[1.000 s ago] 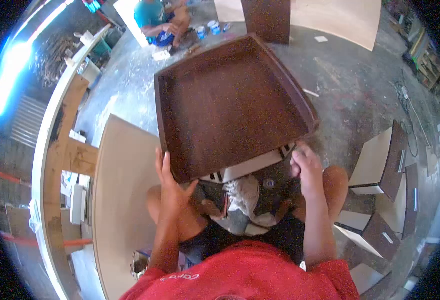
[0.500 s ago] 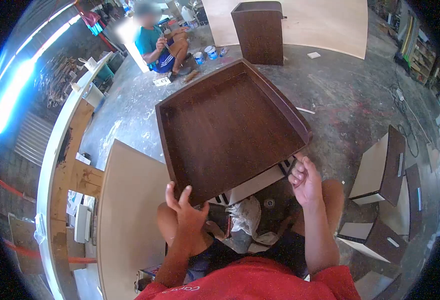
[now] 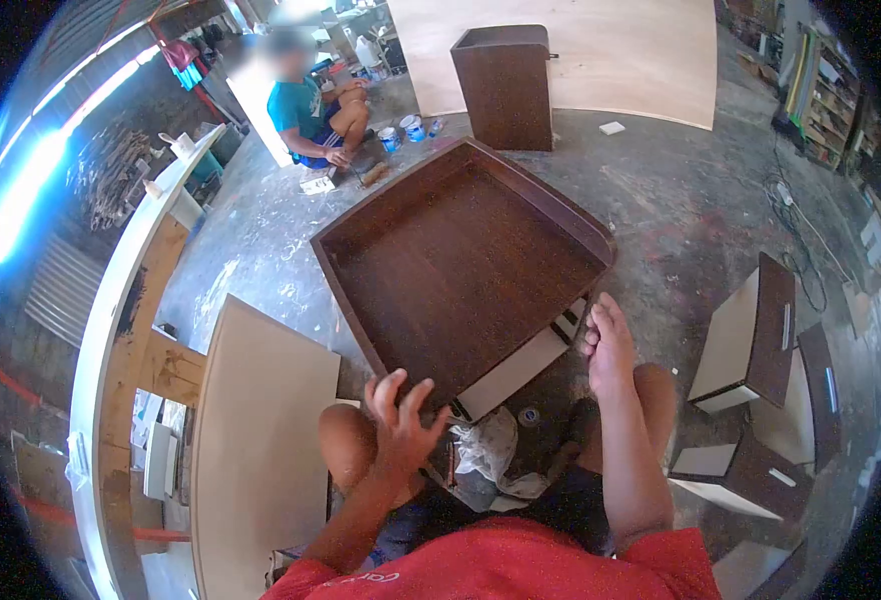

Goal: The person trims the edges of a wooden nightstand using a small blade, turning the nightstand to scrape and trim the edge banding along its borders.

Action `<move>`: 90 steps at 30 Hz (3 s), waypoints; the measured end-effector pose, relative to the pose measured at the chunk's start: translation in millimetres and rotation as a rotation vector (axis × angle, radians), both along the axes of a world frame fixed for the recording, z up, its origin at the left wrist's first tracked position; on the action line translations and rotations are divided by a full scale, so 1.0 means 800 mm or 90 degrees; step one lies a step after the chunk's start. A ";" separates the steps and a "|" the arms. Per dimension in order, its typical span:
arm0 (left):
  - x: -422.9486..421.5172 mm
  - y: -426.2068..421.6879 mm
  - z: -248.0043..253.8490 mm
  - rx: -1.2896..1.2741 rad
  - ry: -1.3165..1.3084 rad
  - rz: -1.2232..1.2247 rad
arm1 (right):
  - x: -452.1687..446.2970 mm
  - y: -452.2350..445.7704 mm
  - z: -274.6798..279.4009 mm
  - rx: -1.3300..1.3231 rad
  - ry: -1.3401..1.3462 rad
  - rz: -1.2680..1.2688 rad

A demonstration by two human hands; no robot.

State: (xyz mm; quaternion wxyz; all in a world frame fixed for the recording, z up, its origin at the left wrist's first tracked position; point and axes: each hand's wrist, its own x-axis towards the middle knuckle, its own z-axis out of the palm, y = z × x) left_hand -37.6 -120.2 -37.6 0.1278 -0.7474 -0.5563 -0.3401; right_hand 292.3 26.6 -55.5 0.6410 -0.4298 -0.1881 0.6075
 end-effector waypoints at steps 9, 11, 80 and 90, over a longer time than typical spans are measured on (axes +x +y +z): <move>-0.057 0.005 0.024 -0.149 -0.094 -0.122 | 0.045 0.010 0.015 -0.013 0.039 -0.119; -0.058 0.003 0.024 -0.174 -0.090 -0.119 | 0.058 0.029 -0.003 0.053 0.074 -0.136; -0.056 0.017 -0.022 -0.077 -0.135 -0.127 | 0.007 0.131 -0.103 0.119 0.139 -0.272; -0.069 0.050 0.069 -0.094 -0.037 -0.219 | 0.003 0.154 -0.138 0.175 0.070 -0.297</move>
